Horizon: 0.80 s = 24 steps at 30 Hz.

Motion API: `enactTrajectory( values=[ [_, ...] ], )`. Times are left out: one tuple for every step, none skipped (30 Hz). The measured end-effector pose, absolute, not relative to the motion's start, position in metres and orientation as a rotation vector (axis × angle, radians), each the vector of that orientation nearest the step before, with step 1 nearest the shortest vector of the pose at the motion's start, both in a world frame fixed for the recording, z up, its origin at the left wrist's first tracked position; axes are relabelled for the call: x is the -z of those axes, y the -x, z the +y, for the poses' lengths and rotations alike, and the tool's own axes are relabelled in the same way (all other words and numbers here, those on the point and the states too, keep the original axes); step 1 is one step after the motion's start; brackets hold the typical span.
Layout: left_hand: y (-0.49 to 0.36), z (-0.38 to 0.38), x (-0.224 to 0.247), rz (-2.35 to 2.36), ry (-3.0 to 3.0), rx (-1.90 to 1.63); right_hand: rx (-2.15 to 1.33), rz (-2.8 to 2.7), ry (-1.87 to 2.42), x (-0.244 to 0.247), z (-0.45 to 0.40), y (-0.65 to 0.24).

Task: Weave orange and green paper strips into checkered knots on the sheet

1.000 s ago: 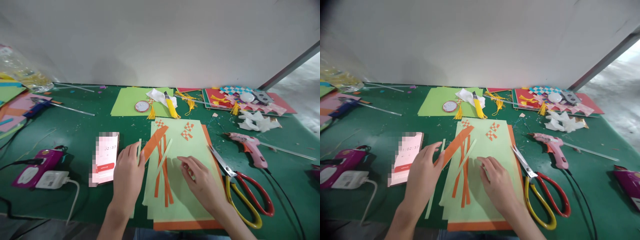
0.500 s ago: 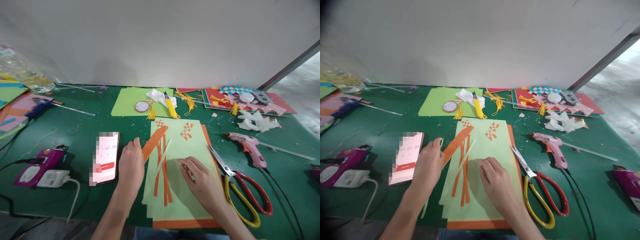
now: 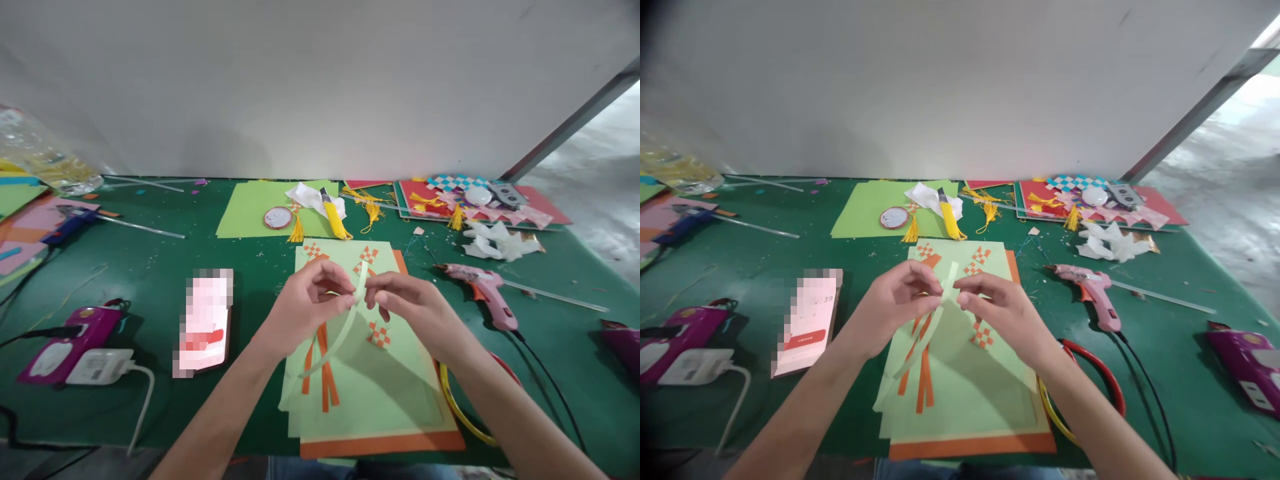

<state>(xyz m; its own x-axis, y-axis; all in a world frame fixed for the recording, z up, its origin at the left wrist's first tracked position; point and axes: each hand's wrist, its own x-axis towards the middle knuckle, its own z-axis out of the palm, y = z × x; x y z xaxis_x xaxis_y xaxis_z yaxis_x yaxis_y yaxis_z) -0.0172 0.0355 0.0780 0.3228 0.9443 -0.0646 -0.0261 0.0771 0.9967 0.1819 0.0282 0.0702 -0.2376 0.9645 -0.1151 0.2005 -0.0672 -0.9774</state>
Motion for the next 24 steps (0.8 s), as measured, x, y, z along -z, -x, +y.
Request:
enactTrajectory(
  values=[
    [0.014,0.039,-0.076,0.938,-1.254,-0.924,-1.408,-1.461,1.274,-0.073,0.033,-0.183],
    [0.011,0.043,-0.073,0.914,-1.234,-0.918,-1.436,-1.436,1.262,-0.074,0.038,-0.183],
    [0.008,0.045,-0.070,0.897,-1.212,-0.912,-1.451,-1.419,1.261,-0.074,0.042,-0.184],
    [0.005,0.048,-0.067,0.884,-1.196,-0.904,-1.456,-1.409,1.261,-0.073,0.045,-0.184],
    [0.002,0.049,-0.064,0.880,-1.182,-0.902,-1.457,-1.404,1.263,-0.070,0.048,-0.184],
    [0.000,0.050,-0.062,0.883,-1.165,-0.896,-1.452,-1.399,1.265,-0.067,0.051,-0.184],
    [-0.003,0.050,-0.059,0.890,-1.145,-0.884,-1.443,-1.395,1.267,-0.064,0.053,-0.184],
    [-0.005,0.049,-0.057,0.897,-1.118,-0.863,-1.436,-1.392,1.267,-0.060,0.056,-0.185],
    [-0.007,0.049,-0.054,0.908,-1.097,-0.842,-1.429,-1.389,1.267,-0.056,0.058,-0.186],
    [-0.008,0.048,-0.052,0.922,-1.079,-0.820,-1.422,-1.387,1.273,-0.053,0.060,-0.187],
    [-0.009,0.047,-0.049,0.943,-1.072,-0.802,-1.413,-1.387,1.283,-0.049,0.061,-0.188],
    [-0.010,0.047,-0.046,0.965,-1.072,-0.793,-1.405,-1.390,1.294,-0.046,0.063,-0.189],
    [-0.011,0.046,-0.044,0.982,-1.071,-0.785,-1.398,-1.396,1.309,-0.044,0.064,-0.190],
    [-0.012,0.046,-0.041,0.990,-1.071,-0.778,-1.388,-1.402,1.326,-0.042,0.065,-0.190],
    [-0.012,0.046,-0.038,0.992,-1.068,-0.770,-1.371,-1.406,1.342,-0.041,0.065,-0.191],
    [-0.012,0.046,-0.036,0.991,-1.061,-0.759,-1.351,-1.410,1.354,-0.040,0.065,-0.192],
    [-0.012,0.047,-0.034,0.989,-1.053,-0.747,-1.325,-1.407,1.364,-0.039,0.065,-0.193],
    [-0.012,0.047,-0.033,0.989,-1.042,-0.734,-1.295,-1.394,1.370,-0.038,0.065,-0.195],
    [-0.012,0.047,-0.032,0.992,-1.031,-0.721,-1.262,-1.369,1.371,-0.037,0.065,-0.198],
    [-0.012,0.047,-0.031,0.996,-1.024,-0.705,-1.231,-1.332,1.369,-0.036,0.066,-0.200],
    [-0.012,0.047,-0.031,0.997,-1.022,-0.690,-1.203,-1.283,1.365,-0.035,0.066,-0.203],
    [-0.011,0.047,-0.030,0.999,-1.024,-0.675,-1.180,-1.224,1.355,-0.034,0.067,-0.206],
    [-0.011,0.047,-0.030,1.000,-1.028,-0.661,-1.160,-1.161,1.340,-0.034,0.067,-0.209],
    [-0.011,0.047,-0.029,1.001,-1.032,-0.649,-1.145,-1.100,1.323,-0.033,0.068,-0.212]
  ],
)
